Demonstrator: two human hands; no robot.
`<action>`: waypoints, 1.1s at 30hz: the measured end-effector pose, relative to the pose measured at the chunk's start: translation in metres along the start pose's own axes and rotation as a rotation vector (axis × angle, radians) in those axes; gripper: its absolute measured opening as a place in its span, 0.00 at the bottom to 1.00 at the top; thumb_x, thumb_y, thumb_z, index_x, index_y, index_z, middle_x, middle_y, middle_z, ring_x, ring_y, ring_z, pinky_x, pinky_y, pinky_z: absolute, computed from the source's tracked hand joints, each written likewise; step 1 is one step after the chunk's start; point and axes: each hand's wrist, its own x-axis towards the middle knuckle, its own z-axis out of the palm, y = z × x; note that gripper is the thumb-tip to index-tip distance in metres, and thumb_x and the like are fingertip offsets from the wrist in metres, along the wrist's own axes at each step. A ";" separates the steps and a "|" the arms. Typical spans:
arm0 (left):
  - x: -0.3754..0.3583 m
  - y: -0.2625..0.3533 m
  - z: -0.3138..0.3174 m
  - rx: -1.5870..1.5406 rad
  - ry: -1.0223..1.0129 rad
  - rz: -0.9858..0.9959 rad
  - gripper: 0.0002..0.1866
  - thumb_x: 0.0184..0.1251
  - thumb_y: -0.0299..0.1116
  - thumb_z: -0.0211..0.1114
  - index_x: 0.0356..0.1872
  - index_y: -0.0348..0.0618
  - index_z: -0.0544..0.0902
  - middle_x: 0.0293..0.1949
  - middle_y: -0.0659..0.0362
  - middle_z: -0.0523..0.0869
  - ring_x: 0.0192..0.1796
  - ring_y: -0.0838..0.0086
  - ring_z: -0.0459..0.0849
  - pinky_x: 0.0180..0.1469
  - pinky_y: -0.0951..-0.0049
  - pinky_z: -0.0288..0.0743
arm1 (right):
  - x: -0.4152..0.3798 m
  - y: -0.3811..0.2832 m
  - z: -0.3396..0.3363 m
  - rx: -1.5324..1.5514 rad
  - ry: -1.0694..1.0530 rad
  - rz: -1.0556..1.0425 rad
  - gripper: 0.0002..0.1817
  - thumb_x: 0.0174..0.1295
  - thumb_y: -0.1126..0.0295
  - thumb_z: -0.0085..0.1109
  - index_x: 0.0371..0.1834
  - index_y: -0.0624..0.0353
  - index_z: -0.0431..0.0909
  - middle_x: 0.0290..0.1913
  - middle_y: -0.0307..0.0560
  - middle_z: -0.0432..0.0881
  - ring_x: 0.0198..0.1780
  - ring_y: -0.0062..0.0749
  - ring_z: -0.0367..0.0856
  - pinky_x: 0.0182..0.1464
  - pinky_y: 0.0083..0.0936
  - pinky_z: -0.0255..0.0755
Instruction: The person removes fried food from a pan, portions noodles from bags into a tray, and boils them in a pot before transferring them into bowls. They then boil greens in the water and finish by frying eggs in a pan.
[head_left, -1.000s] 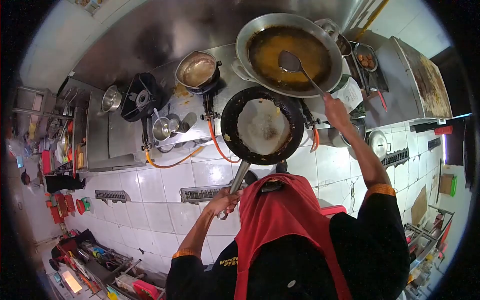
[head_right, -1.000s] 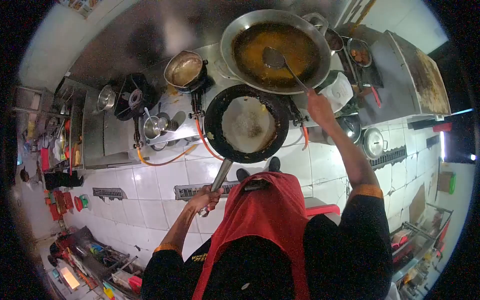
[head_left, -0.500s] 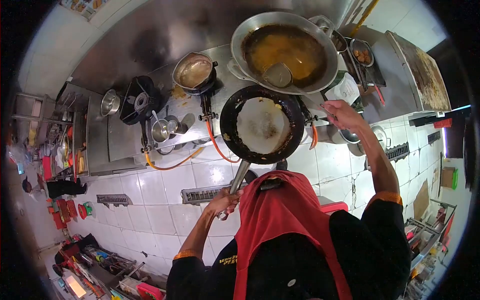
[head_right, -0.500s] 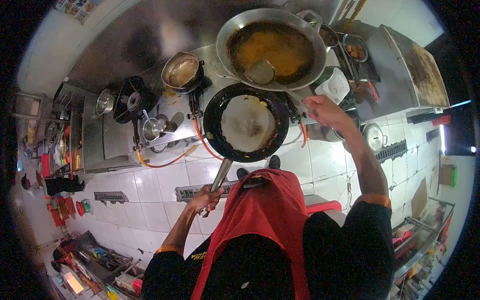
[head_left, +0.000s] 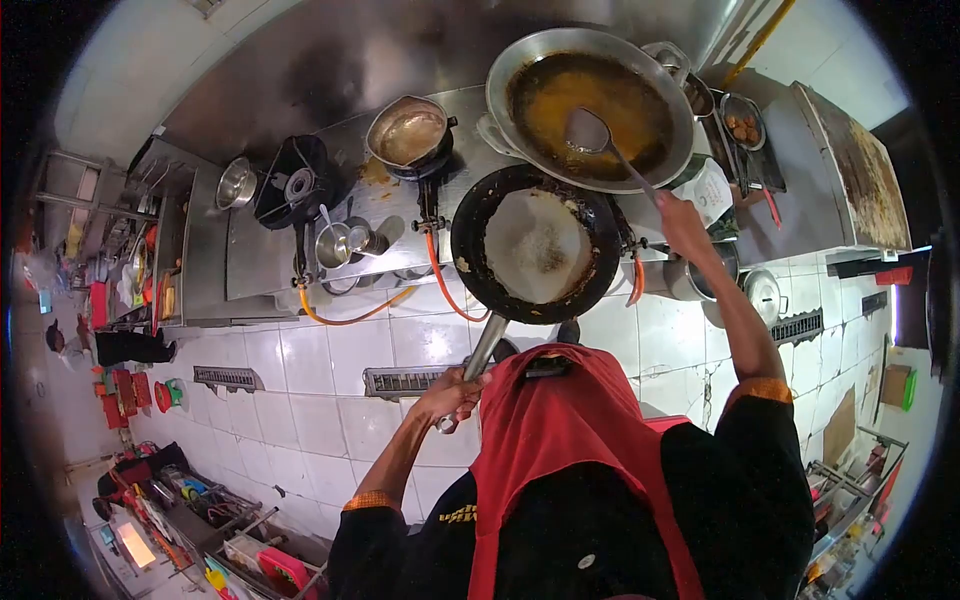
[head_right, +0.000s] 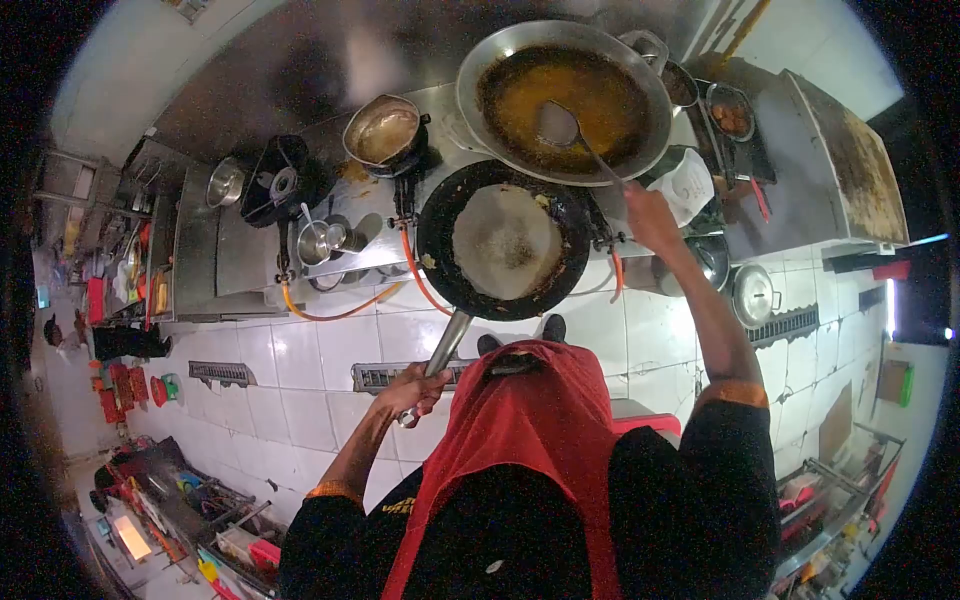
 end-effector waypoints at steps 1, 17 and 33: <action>-0.002 0.005 0.003 0.013 0.011 0.004 0.19 0.66 0.44 0.61 0.23 0.48 0.64 0.12 0.69 0.63 0.11 0.84 0.62 0.11 0.78 0.57 | 0.014 0.020 0.020 -0.036 0.148 -0.145 0.12 0.68 0.67 0.43 0.39 0.65 0.73 0.21 0.56 0.73 0.22 0.43 0.74 0.27 0.36 0.66; 0.001 -0.003 0.002 -0.037 0.014 -0.002 0.17 0.66 0.44 0.61 0.25 0.49 0.65 0.12 0.70 0.63 0.10 0.84 0.61 0.10 0.79 0.55 | -0.032 -0.068 -0.103 0.774 -0.526 0.474 0.13 0.68 0.68 0.46 0.47 0.65 0.74 0.23 0.41 0.74 0.21 0.21 0.70 0.20 0.19 0.61; -0.031 -0.007 0.007 -0.052 0.028 -0.004 0.20 0.65 0.43 0.63 0.22 0.49 0.63 0.11 0.69 0.62 0.09 0.84 0.61 0.10 0.79 0.56 | 0.037 0.031 0.004 -0.100 0.067 -0.243 0.09 0.63 0.71 0.45 0.38 0.64 0.74 0.25 0.57 0.76 0.25 0.53 0.76 0.30 0.40 0.68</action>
